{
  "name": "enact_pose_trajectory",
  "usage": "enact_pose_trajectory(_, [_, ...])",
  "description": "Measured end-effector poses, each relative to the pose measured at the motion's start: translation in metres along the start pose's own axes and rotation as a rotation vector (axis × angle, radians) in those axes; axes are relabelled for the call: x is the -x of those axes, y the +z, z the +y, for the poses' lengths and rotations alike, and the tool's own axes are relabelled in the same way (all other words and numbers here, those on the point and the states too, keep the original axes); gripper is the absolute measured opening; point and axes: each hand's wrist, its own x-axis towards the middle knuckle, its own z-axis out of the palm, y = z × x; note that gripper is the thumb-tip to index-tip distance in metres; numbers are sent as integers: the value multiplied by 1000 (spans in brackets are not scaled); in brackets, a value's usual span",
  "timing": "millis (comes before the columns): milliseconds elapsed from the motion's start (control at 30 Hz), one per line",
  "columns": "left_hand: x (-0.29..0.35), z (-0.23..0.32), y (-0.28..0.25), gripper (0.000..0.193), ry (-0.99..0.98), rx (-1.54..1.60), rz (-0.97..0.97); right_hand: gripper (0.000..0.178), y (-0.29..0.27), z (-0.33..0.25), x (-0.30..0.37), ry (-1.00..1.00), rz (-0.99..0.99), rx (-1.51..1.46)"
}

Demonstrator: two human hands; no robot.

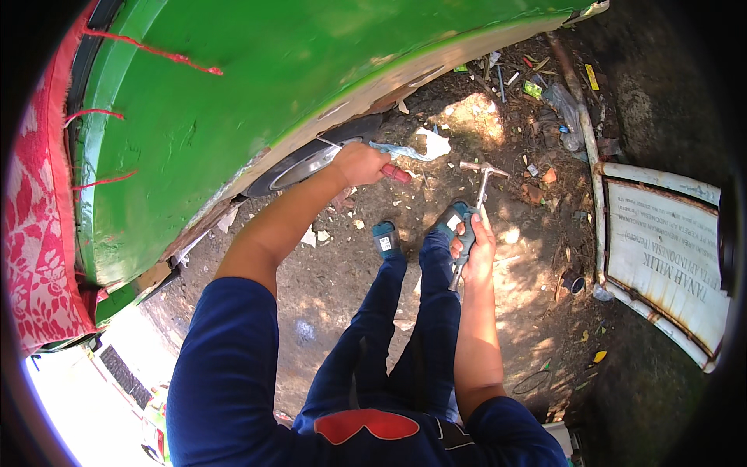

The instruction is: The person uses a hammer and a chisel-like tool to chip away material from the lower edge of a green vehicle panel. Then the person uses a blowtorch to heat the same area while scraping with a metal tool. The work is performed outdoors in a cluttered yard with other vehicles nearby.

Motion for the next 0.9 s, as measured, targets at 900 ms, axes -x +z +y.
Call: enact_pose_trajectory(900, [-34,-5,-13,17,-168,30,190,56,68,1,-21,-109,-45,-58])
